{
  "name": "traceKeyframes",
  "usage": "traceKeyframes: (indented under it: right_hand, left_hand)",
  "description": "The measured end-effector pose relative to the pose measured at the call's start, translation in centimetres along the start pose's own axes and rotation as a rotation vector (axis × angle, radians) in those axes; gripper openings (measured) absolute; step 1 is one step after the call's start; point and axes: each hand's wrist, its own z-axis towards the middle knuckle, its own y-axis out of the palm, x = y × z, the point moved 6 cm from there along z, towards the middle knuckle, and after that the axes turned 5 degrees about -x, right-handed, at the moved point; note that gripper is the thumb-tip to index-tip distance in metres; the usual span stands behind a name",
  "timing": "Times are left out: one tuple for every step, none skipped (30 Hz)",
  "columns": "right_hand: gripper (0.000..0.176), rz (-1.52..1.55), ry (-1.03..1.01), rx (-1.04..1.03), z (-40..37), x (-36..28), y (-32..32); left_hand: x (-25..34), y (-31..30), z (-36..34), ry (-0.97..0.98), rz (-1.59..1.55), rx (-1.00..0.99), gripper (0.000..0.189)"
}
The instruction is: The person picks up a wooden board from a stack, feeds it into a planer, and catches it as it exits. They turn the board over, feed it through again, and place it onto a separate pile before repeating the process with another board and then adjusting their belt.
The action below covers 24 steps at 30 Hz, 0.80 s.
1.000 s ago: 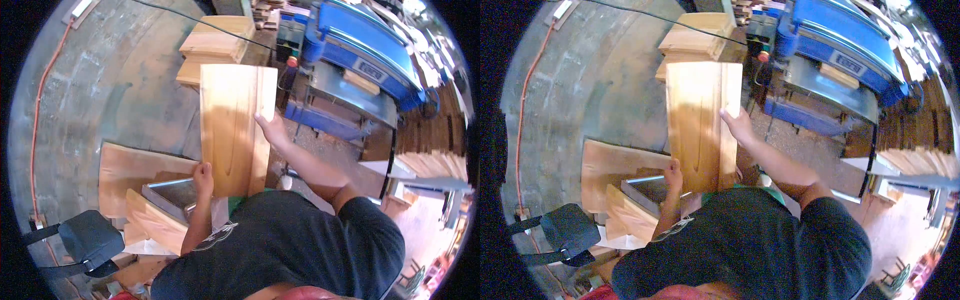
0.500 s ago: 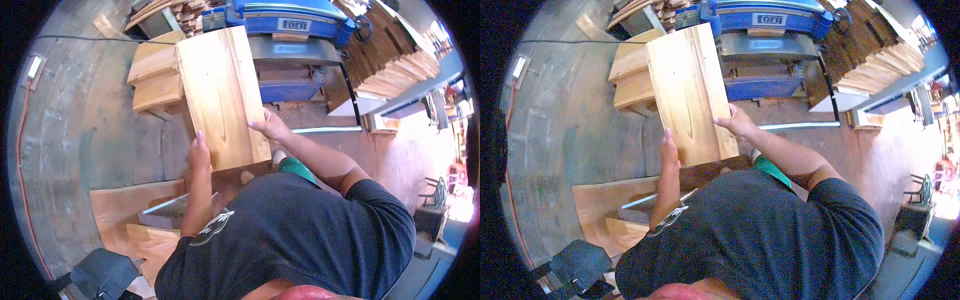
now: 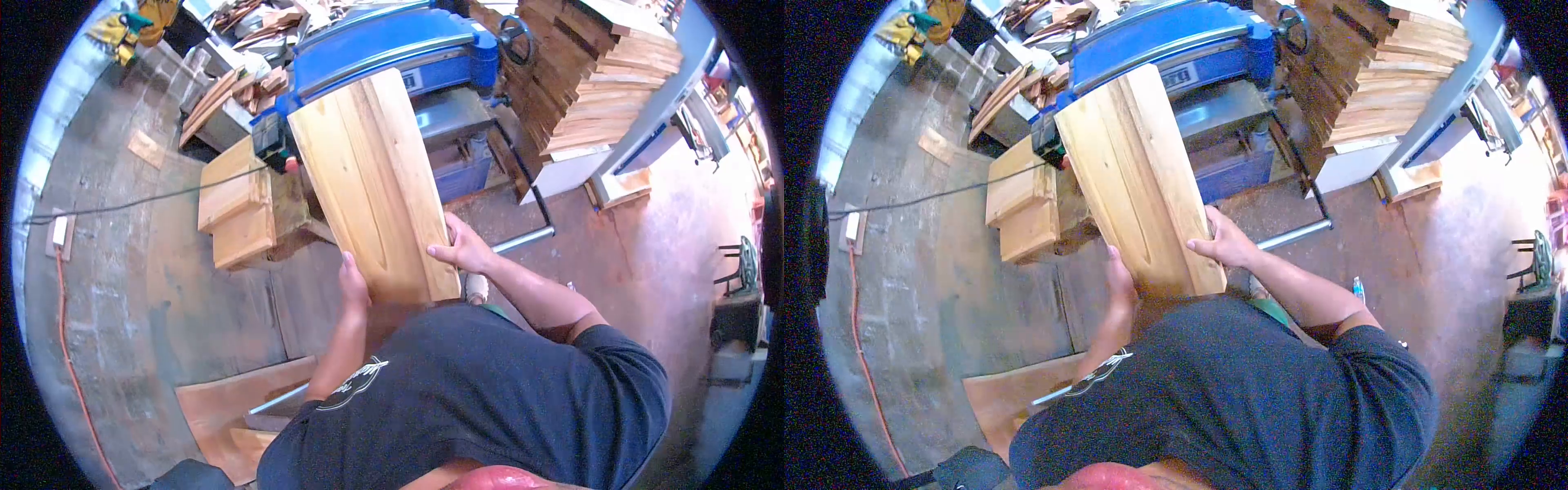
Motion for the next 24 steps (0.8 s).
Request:
traceKeyframes:
  right_hand:
    - [0.06,-0.001,0.052,-0.006,-0.3,-0.2,-1.7]
    - [0.06,0.002,0.046,-0.005,-0.3,-0.3,-3.1]
    - [0.062,0.036,0.046,-0.01,-0.2,-0.4,-4.6]
    - [0.065,0.074,0.049,-0.015,-0.3,-0.5,-5.8]
    - [0.065,0.082,0.051,-0.018,-0.3,-1.1,-6.5]
    - [0.063,0.11,0.071,0.001,-0.5,-1.8,-7.3]
    - [0.061,0.134,0.089,0.019,-0.4,-2.2,-8.1]
    - [0.061,0.137,0.088,0.014,-0.1,-2.0,-8.9]
    - [0.057,0.109,0.113,0.07,0.2,-1.3,-9.8]
    - [0.054,0.08,0.136,0.127,0.5,-0.7,-10.8]
    - [0.054,0.082,0.135,0.126,0.8,-0.6,-11.3]
    - [0.054,0.116,0.143,0.164,1.0,-0.3,-12.0]
    - [0.054,0.15,0.154,0.202,1.0,0.0,-12.4]
    - [0.054,0.152,0.161,0.203,1.0,0.1,-12.5]
    - [0.053,0.093,0.13,0.246,1.0,-0.1,-12.8]
    - [0.053,0.03,0.097,0.288,1.2,-0.4,-13.2]
    - [0.053,0.027,0.099,0.29,1.4,-0.7,-13.1]
    - [0.054,-0.157,0.111,0.346,1.7,-1.8,-13.1]
    - [0.056,-0.342,0.122,0.402,1.9,-3.0,-12.9]
    - [0.058,-0.27,0.103,0.353,2.1,-4.0,-11.9]
    - [0.059,-0.107,0.168,0.319,2.8,-4.9,-10.4]
    - [0.061,0.058,0.23,0.284,3.6,-5.3,-9.1]
    - [0.061,0.06,0.236,0.284,4.4,-3.0,-8.8]
    - [0.069,-0.532,0.059,0.097,5.7,-0.5,-7.5]
  left_hand:
    - [-0.3,1.6,0.3,0.003,0.007,-0.001,0.062]
    - [-1.1,2.7,0.7,-0.058,0.053,0.019,0.063]
    - [-1.9,3.8,1.2,-0.12,0.1,0.043,0.064]
    - [-2.4,5.2,1.7,-0.121,0.107,0.049,0.064]
    - [-2.8,6.4,2.2,-0.103,0.149,0.044,0.064]
    - [-3.5,7.3,2.8,-0.086,0.191,0.04,0.065]
    - [-3.8,8.1,3.8,-0.015,0.324,-0.009,0.061]
    - [-4.1,9.1,4.5,-0.014,0.326,-0.003,0.061]
    - [-4.0,10.4,5.4,0.013,0.464,0.0,0.058]
    - [-3.9,11.9,6.5,0.041,0.601,0.003,0.056]
    - [-2.9,14.0,6.9,-0.055,0.602,-0.031,0.055]
    - [-3.7,14.9,8.2,-0.056,0.605,-0.03,0.055]
    - [-4.0,16.3,9.2,0.099,0.567,-0.106,0.055]
    - [-4.2,17.6,9.7,0.25,0.526,-0.182,0.056]
    - [-4.6,18.9,9.9,0.246,0.524,-0.183,0.056]
    - [-4.6,20.8,10.0,0.33,0.71,-0.236,0.057]
    - [-4.4,22.4,10.1,0.413,0.899,-0.289,0.058]
    - [-3.3,23.4,10.8,0.412,0.895,-0.292,0.058]
    - [-3.2,24.9,11.7,0.223,0.567,-0.489,0.057]
    - [-1.9,26.9,11.6,0.028,0.233,-0.669,0.057]
    - [1.5,27.9,9.9,-0.387,0.132,-0.503,0.057]
    - [0.6,27.2,11.2,-0.528,-0.031,-0.585,0.056]
    - [1.2,26.2,11.4,-0.513,-0.035,-0.569,0.055]
    - [1.7,25.2,11.5,-0.499,-0.039,-0.547,0.053]
